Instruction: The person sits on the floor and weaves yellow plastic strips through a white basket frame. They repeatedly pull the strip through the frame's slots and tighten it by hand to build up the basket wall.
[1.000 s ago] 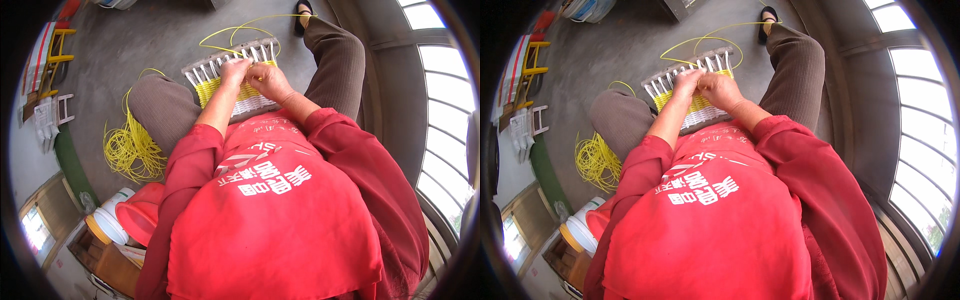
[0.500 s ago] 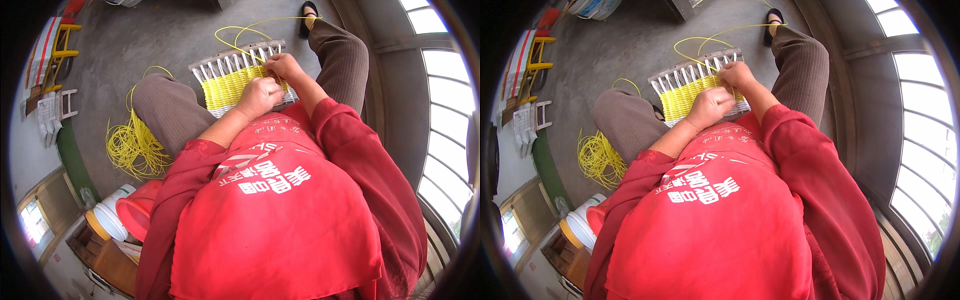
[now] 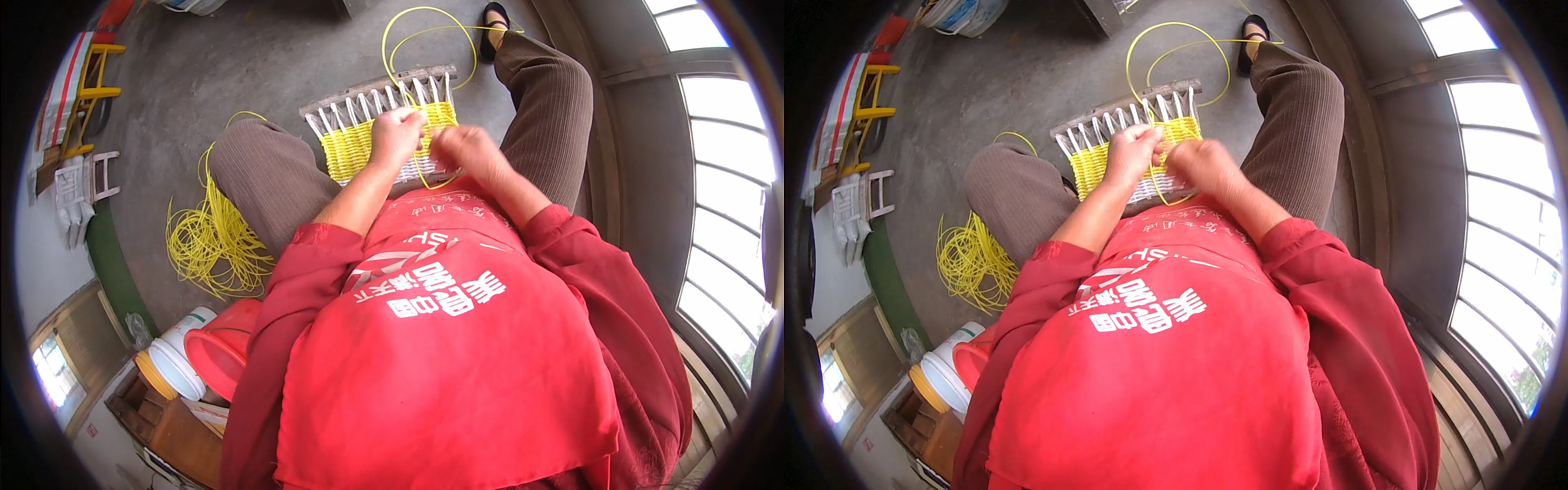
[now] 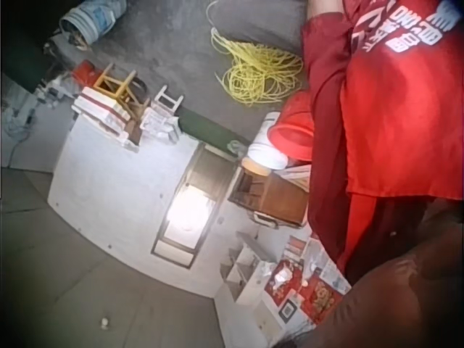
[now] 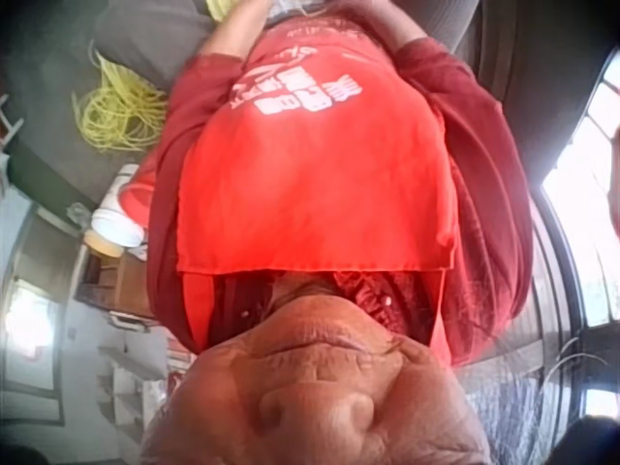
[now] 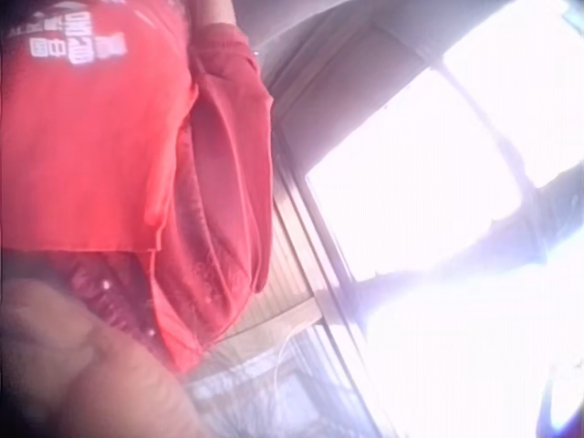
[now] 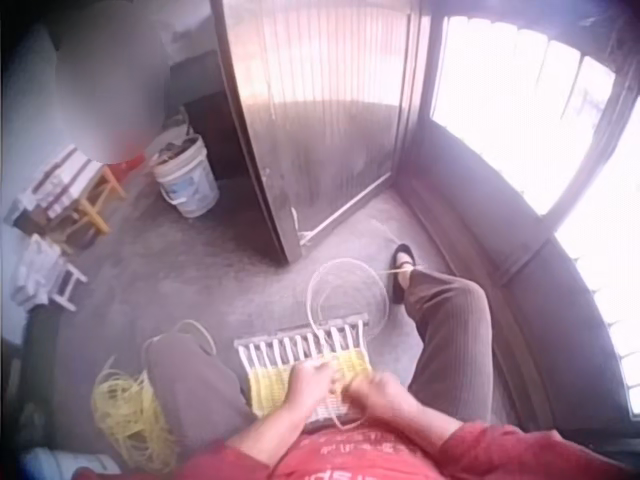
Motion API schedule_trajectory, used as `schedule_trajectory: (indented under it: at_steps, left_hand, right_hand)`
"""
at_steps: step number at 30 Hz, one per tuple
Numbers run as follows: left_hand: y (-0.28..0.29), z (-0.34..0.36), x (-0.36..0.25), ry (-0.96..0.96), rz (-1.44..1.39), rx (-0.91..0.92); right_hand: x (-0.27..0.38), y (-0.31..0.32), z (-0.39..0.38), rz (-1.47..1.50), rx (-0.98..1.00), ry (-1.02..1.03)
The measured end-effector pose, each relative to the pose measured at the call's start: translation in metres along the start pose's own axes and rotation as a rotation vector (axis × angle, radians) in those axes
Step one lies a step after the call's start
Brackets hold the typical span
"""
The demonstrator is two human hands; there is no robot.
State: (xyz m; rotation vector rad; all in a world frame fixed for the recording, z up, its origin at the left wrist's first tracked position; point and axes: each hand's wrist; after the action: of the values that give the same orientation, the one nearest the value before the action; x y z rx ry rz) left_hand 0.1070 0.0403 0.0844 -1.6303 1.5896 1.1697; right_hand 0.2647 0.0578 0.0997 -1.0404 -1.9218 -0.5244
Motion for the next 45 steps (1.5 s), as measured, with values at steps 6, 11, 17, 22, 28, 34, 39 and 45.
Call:
schedule_trajectory:
  at_steps: [6, 11, 17, 22, 28, 34, 39, 45]
  left_hand:
    - [0.000, -0.066, -0.038, -0.934, 0.338, 0.429]
    - [0.000, -0.092, -0.069, -0.944, 0.201, 0.823]
    - [0.003, -0.047, -0.041, 0.013, -0.133, 0.190]
    - [0.010, -0.002, -0.009, 0.385, -0.323, 0.243]
    - [-0.013, -0.002, 0.001, 0.259, -0.147, 0.194]
    - [-0.026, -0.091, -0.098, -0.932, 0.252, 0.382]
    - [-0.050, -0.136, -0.117, -1.530, 0.414, 0.616]
    - [-0.049, -0.163, -0.154, -1.612, 0.110, 0.740]
  right_hand:
    - [0.009, 0.007, 0.039, 0.188, -0.021, -0.119]
    - [0.007, 0.006, 0.067, 0.154, 0.039, -0.174]
    - [0.049, 0.027, -0.010, -0.081, -0.011, 0.200]
    - [0.068, 0.039, -0.097, 0.094, 0.655, 0.299]
    - [0.080, 0.022, -0.120, 0.160, 0.979, 0.481]
    - [0.047, 0.064, -0.060, 0.347, -0.415, 0.176]
    - [0.053, 0.027, -0.037, 0.020, -0.108, -0.054]
    - [0.031, 0.012, -0.020, -0.139, 0.095, -0.222]
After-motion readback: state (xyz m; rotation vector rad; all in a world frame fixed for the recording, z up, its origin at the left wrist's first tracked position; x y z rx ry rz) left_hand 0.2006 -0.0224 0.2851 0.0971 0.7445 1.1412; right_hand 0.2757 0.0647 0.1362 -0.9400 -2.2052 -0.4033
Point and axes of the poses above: each hand's wrist, its own z-axis towards the middle knuckle, its own y-axis out of the back of the hand, x = y × z, and after that the axes turned 4 degrees about z, right-handed
